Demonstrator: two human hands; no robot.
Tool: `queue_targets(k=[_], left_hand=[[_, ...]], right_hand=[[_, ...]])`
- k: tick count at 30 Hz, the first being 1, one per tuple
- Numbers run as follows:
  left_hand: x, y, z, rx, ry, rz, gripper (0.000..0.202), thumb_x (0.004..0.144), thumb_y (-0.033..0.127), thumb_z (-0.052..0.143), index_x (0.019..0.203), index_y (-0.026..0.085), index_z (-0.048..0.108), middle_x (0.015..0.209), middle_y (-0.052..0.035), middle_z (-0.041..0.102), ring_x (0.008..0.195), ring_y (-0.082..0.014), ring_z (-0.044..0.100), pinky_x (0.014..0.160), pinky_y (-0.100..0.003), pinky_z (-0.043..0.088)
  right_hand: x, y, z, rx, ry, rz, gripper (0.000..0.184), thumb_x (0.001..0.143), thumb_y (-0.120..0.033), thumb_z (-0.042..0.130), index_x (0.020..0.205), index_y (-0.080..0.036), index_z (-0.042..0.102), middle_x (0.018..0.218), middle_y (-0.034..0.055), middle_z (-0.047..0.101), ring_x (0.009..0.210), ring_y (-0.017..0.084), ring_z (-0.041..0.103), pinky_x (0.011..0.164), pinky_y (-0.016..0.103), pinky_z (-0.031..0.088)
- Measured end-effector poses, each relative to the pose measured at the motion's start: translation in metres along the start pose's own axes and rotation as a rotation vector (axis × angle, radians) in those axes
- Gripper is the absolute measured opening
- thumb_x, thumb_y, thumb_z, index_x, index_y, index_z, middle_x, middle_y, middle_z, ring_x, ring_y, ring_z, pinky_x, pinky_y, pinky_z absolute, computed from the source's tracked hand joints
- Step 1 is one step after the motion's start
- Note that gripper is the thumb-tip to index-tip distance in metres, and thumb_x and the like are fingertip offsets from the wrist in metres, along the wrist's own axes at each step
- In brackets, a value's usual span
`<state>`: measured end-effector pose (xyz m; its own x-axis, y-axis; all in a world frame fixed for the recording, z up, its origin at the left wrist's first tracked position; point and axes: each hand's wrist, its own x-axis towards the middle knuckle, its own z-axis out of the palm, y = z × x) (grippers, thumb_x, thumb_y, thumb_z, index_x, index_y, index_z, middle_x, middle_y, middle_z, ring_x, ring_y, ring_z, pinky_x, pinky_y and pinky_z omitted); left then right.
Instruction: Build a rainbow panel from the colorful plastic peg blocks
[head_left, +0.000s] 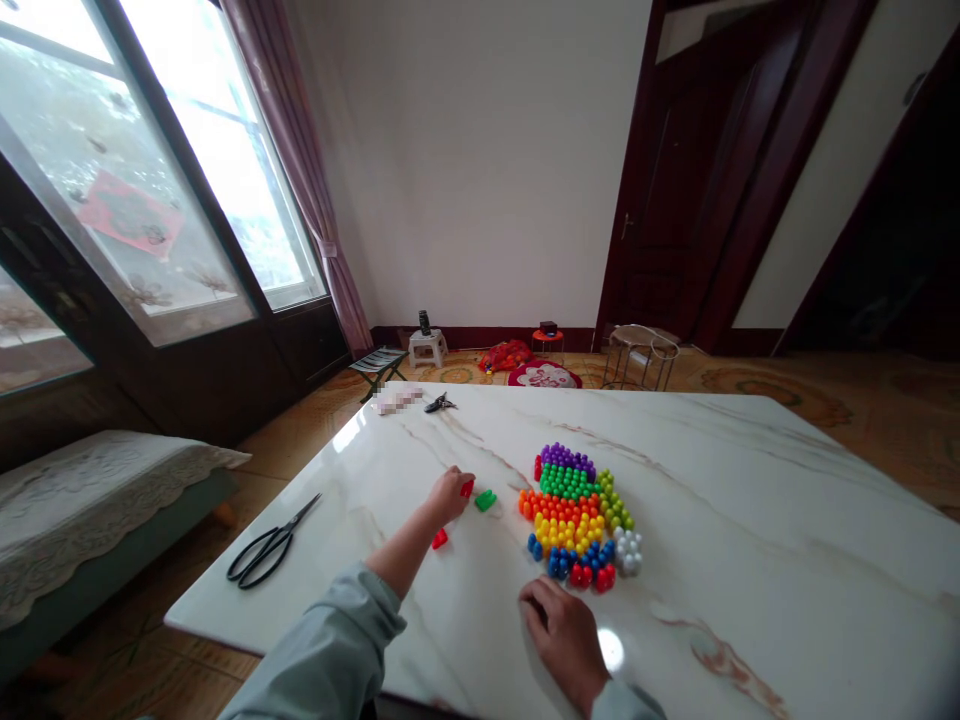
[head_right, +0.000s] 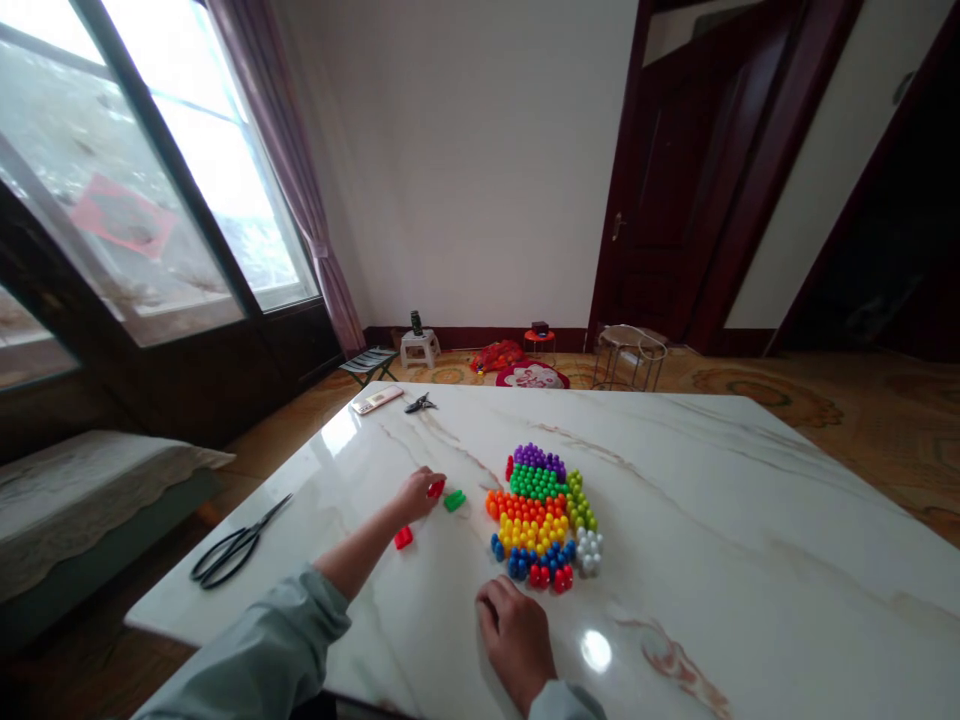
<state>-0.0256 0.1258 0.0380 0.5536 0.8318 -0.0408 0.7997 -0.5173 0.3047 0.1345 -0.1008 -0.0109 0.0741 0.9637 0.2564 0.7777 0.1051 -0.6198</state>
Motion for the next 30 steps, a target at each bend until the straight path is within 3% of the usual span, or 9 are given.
queue_targets(k=[3,6,9,12,15,21,30], left_hand=[[-0.001,0.004,0.008,-0.007,0.042,-0.032,0.029,0.07,0.008,0.053,0.094,0.02,0.064,0.1,-0.0077,0.06,0.09,-0.0189,0.06,0.079,-0.028,0.046],[0.007,0.008,0.002,-0.032,0.07,-0.049,0.022,0.072,0.012,0.053,0.09,0.018,0.063,0.092,-0.0076,0.06,0.087,-0.0194,0.06,0.078,-0.028,0.046],[0.022,0.017,-0.007,-0.086,0.102,-0.055,0.021,0.083,0.016,0.043,0.089,0.015,0.063,0.083,-0.0075,0.062,0.086,-0.0187,0.061,0.08,-0.029,0.046],[0.04,0.033,-0.01,-0.171,0.08,-0.061,0.032,0.089,0.016,0.034,0.086,0.012,0.065,0.07,-0.0047,0.064,0.068,-0.0139,0.063,0.07,-0.025,0.049],[0.053,0.056,-0.006,-0.249,0.026,-0.047,0.031,0.085,0.015,0.038,0.082,0.011,0.069,0.061,-0.0017,0.065,0.054,-0.0101,0.061,0.059,-0.02,0.048],[0.063,0.092,0.015,-0.288,0.036,-0.022,0.019,0.073,0.017,0.056,0.077,0.014,0.074,0.061,-0.0021,0.068,0.061,-0.0125,0.064,0.061,-0.021,0.049],[0.067,0.107,0.033,-0.227,0.163,-0.185,0.017,0.072,0.022,0.059,0.082,0.015,0.071,0.084,-0.0088,0.072,0.08,-0.02,0.065,0.067,-0.027,0.047]], right_hand=[[0.0,0.001,0.002,-0.005,0.009,0.002,0.02,0.086,-0.018,0.044,0.078,-0.022,0.062,0.08,-0.0001,0.064,0.073,0.012,0.06,0.066,0.022,0.039],[0.0,0.0,0.001,0.0,0.01,0.008,0.02,0.086,-0.018,0.044,0.077,-0.022,0.062,0.08,-0.0003,0.064,0.072,0.012,0.06,0.066,0.022,0.038],[0.001,-0.001,0.0,0.005,0.001,0.021,0.02,0.086,-0.018,0.045,0.077,-0.022,0.062,0.08,-0.0002,0.064,0.073,0.012,0.06,0.066,0.022,0.038],[0.001,-0.002,-0.001,0.0,0.002,0.037,0.018,0.084,-0.017,0.046,0.078,-0.022,0.062,0.08,-0.0004,0.064,0.072,0.013,0.06,0.065,0.022,0.038],[0.0,-0.001,-0.001,-0.003,0.011,0.045,0.017,0.083,-0.016,0.046,0.077,-0.022,0.062,0.08,-0.0009,0.064,0.072,0.012,0.06,0.065,0.022,0.038],[0.0,0.0,0.0,0.009,0.012,0.053,0.016,0.083,-0.016,0.047,0.078,-0.022,0.06,0.079,-0.0011,0.064,0.07,0.012,0.059,0.064,0.021,0.036],[0.001,0.0,0.0,0.029,0.0,0.066,0.016,0.083,-0.016,0.047,0.08,-0.022,0.061,0.08,-0.0008,0.064,0.071,0.012,0.059,0.064,0.022,0.035]])
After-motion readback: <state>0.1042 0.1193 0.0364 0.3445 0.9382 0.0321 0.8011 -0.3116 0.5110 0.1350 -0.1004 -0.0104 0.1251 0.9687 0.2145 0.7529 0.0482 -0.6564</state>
